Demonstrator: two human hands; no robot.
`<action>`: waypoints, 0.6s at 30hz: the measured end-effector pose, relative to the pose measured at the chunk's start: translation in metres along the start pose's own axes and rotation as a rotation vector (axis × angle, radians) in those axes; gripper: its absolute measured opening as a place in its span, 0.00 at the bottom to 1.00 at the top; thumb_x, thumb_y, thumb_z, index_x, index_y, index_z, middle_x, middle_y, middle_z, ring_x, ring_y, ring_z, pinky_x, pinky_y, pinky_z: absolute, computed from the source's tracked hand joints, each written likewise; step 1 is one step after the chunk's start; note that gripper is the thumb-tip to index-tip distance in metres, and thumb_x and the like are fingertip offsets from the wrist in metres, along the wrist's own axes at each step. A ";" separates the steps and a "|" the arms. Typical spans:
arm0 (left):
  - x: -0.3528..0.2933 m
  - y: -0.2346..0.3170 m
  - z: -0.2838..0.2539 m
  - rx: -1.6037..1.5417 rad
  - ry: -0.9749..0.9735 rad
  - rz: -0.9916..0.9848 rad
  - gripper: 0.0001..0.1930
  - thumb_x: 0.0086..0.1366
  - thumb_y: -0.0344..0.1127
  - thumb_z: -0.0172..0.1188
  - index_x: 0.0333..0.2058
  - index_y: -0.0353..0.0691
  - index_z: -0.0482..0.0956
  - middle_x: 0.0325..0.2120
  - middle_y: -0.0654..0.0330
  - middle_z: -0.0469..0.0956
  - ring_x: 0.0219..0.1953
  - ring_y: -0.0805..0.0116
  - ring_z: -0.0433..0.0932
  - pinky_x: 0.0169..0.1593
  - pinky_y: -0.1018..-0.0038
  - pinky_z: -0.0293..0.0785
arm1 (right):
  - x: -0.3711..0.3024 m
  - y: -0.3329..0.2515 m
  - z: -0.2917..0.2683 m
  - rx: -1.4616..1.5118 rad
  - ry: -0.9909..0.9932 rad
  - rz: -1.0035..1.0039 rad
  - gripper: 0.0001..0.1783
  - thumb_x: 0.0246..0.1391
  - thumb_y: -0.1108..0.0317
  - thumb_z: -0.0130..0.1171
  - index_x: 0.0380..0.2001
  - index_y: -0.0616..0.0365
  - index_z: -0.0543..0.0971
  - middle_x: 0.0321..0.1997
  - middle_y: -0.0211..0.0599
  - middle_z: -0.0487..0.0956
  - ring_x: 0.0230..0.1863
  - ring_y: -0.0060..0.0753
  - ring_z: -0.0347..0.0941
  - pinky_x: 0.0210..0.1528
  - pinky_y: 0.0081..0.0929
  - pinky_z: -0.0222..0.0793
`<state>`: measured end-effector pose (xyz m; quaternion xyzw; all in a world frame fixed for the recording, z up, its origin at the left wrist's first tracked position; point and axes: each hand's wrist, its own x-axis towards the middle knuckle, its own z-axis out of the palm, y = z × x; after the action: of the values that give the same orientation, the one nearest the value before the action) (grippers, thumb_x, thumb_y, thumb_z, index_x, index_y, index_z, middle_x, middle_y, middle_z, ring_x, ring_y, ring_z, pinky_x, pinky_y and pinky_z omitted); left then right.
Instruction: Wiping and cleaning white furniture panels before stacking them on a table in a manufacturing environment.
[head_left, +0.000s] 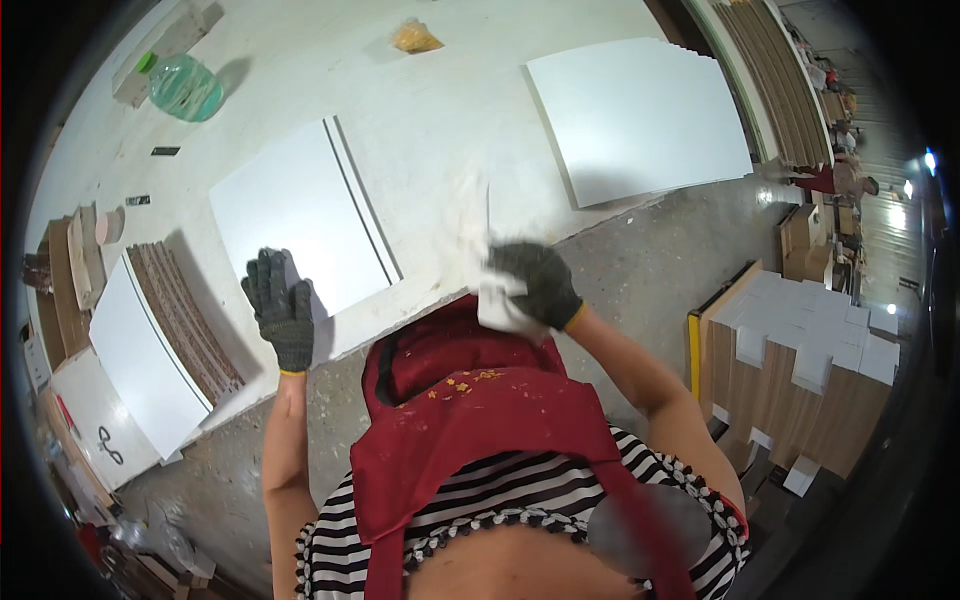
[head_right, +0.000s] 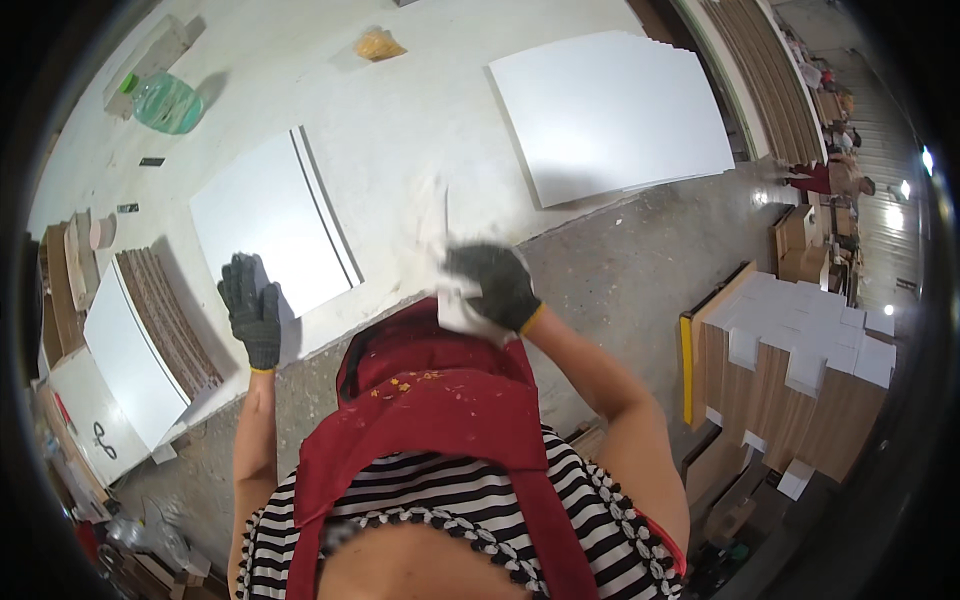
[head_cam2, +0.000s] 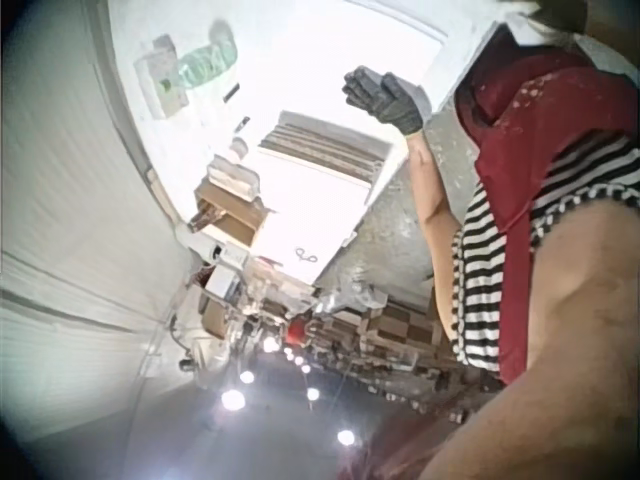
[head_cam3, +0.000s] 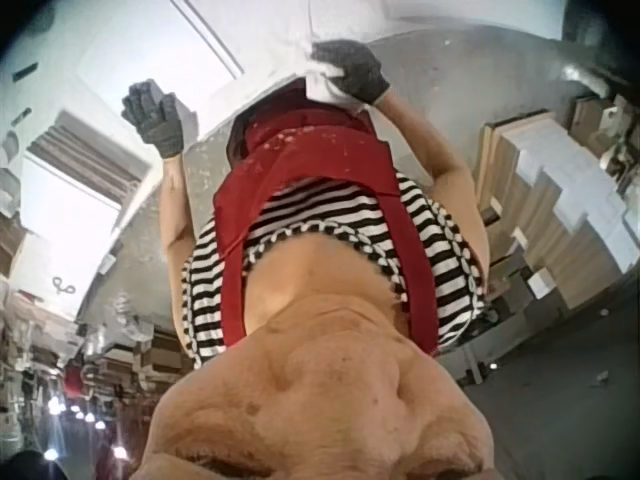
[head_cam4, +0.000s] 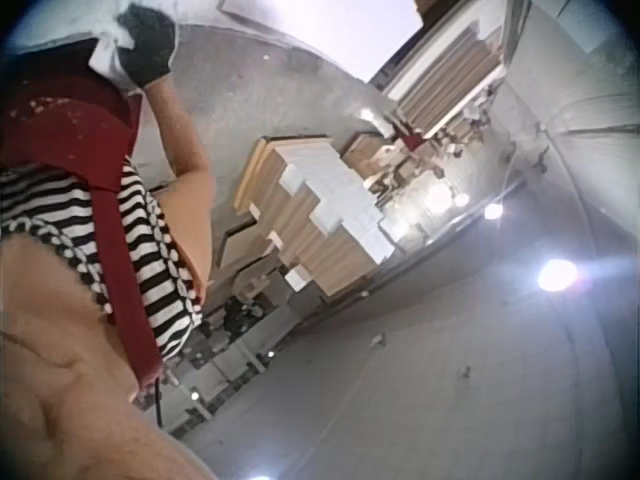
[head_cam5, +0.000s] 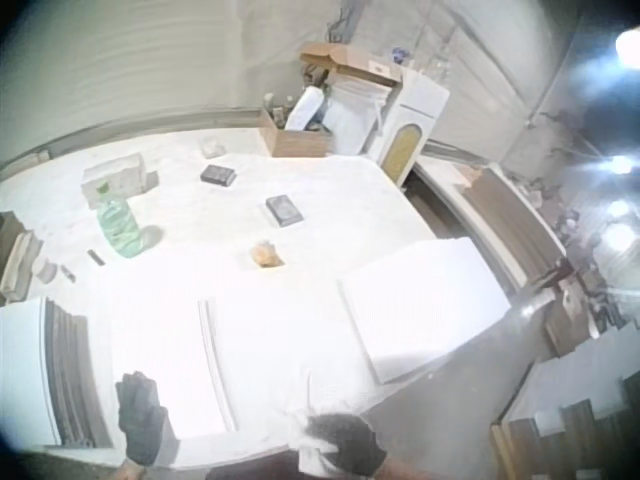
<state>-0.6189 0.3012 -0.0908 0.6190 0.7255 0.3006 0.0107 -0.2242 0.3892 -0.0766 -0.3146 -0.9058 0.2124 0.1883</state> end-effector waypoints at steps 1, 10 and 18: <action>-0.002 0.008 0.000 -0.046 -0.011 0.007 0.26 0.58 0.31 0.60 0.57 0.42 0.72 0.61 0.55 0.66 0.67 0.57 0.57 0.70 0.59 0.45 | -0.011 -0.011 -0.005 0.134 -0.019 0.068 0.21 0.43 0.68 0.62 0.45 0.50 0.80 0.50 0.36 0.79 0.52 0.38 0.74 0.57 0.35 0.68; -0.010 0.125 0.025 -0.798 -0.238 -0.189 0.24 0.60 0.22 0.56 0.57 0.36 0.70 0.58 0.54 0.69 0.62 0.61 0.66 0.65 0.65 0.59 | 0.068 0.179 -0.216 -0.860 0.551 0.339 0.27 0.51 0.57 0.61 0.55 0.48 0.73 0.60 0.41 0.72 0.59 0.46 0.67 0.58 0.42 0.64; 0.052 0.197 0.071 -1.036 -0.136 -0.443 0.21 0.65 0.27 0.55 0.58 0.33 0.69 0.59 0.55 0.69 0.60 0.63 0.67 0.63 0.67 0.63 | 0.009 0.099 -0.063 -0.197 0.057 0.022 0.28 0.45 0.57 0.63 0.53 0.46 0.75 0.56 0.36 0.75 0.58 0.40 0.68 0.62 0.42 0.59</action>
<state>-0.4278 0.3884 -0.0416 0.3841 0.5934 0.5673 0.4226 -0.1521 0.4822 -0.0715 -0.3474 -0.9130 0.1152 0.1800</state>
